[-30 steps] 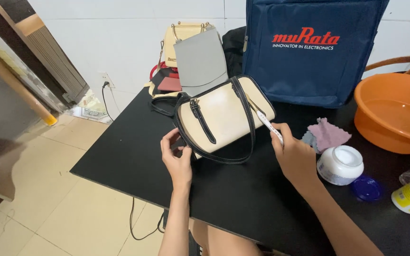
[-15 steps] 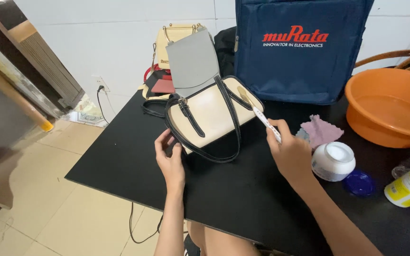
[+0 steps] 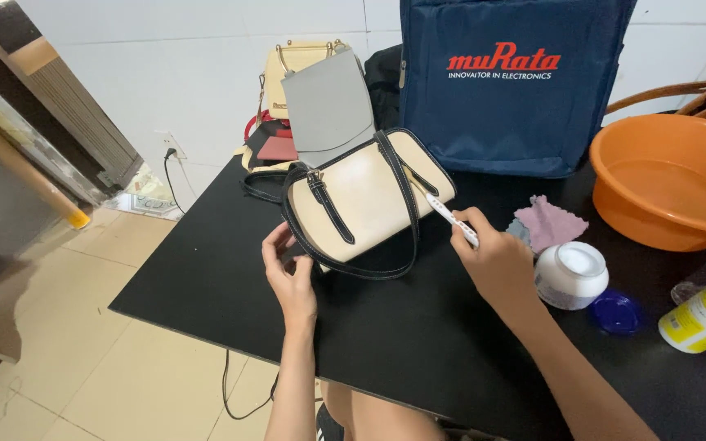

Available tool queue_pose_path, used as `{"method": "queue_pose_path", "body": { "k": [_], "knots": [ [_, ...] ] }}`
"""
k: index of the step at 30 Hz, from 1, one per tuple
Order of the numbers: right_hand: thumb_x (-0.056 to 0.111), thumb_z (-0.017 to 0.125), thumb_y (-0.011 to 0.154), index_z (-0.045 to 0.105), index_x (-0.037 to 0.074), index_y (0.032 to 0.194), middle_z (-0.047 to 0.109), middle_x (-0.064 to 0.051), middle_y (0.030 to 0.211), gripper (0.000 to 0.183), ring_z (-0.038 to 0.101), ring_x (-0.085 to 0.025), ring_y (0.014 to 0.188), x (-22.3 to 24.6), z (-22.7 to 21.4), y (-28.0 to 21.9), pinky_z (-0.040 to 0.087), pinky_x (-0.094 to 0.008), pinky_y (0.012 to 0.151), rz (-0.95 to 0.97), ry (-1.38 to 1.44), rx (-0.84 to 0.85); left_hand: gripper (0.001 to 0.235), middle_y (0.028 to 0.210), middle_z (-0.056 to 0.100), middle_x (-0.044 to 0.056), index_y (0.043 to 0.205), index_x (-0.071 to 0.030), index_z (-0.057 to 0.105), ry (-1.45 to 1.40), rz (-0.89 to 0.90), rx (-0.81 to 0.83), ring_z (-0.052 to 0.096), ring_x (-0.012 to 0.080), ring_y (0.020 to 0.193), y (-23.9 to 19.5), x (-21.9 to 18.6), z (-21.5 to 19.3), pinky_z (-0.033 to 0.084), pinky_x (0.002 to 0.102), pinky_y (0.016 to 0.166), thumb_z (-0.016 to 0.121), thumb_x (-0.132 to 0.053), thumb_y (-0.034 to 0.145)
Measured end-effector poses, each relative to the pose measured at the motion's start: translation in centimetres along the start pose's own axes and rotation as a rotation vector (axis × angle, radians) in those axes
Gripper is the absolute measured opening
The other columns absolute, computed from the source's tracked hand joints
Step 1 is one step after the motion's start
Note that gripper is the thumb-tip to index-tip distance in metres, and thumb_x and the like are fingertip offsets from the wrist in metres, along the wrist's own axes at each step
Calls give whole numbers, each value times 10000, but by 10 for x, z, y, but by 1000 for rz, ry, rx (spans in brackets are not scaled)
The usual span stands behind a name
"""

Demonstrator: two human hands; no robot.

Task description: The person cleans a white handbag with black trim on a black table. They first use a toothbrush to scrub the surface of the bag, then switch to a pink cloth to wipe it down.

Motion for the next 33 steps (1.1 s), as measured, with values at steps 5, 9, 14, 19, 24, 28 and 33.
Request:
{"method": "queue_pose_path", "body": {
  "k": [5,9,14,19,24,28,33],
  "knots": [
    [299,680,931,672,317,988,389,41,373,61,496,-209,360,-8,9,-5,488,-322,493,34,-18,18,472,1250,633,195,1306,-68,594,0,-124,-49,616,328,1136,4,19,-4,516,436,879,624,-198,853],
    [324,657,920,672,332,1026,466,-37,415,107,608,-284,441,-3,15,-12,540,-378,548,51,16,59,400,1237,668,145,1282,-90,622,-1,-218,-97,631,231,1055,4,34,-8,527,340,818,681,-285,937],
    [329,655,888,654,322,1052,627,-141,517,164,716,-381,589,44,21,-31,561,-466,612,33,152,263,371,1218,666,148,1262,-86,645,-1,-233,-105,617,235,1038,5,32,-8,535,340,819,687,-285,951],
    [370,610,926,646,305,1031,650,-141,518,129,728,-359,563,62,21,-37,574,-402,590,0,240,401,333,1197,674,126,1238,-105,666,-6,-242,-109,613,213,1030,6,40,-9,540,316,815,687,-273,951],
    [444,700,856,623,376,1000,611,-53,503,177,708,-320,557,27,17,-18,582,-399,610,-66,-50,128,344,1185,665,125,1229,-107,668,4,-248,-97,600,226,1059,5,37,-8,536,333,836,687,-319,958],
    [371,726,870,620,360,956,539,-45,451,138,672,-313,531,-4,1,-3,567,-363,607,13,-25,-15,341,1167,672,124,1211,-103,681,-6,-250,-106,605,222,1051,5,41,-9,538,321,820,689,-333,959],
    [341,699,884,649,348,919,412,1,394,61,555,-275,425,-21,-8,1,542,-359,588,92,-73,-98,271,1118,693,108,1186,-98,703,-8,-262,-114,632,191,1031,2,29,-10,543,300,815,637,-260,979]
  ]
}}
Point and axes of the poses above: each hand's wrist, its own y-axis towards the middle knuckle, its own z-axis out of the palm, x = y × z, the point moved 10 cm from there along y, towards the middle knuckle
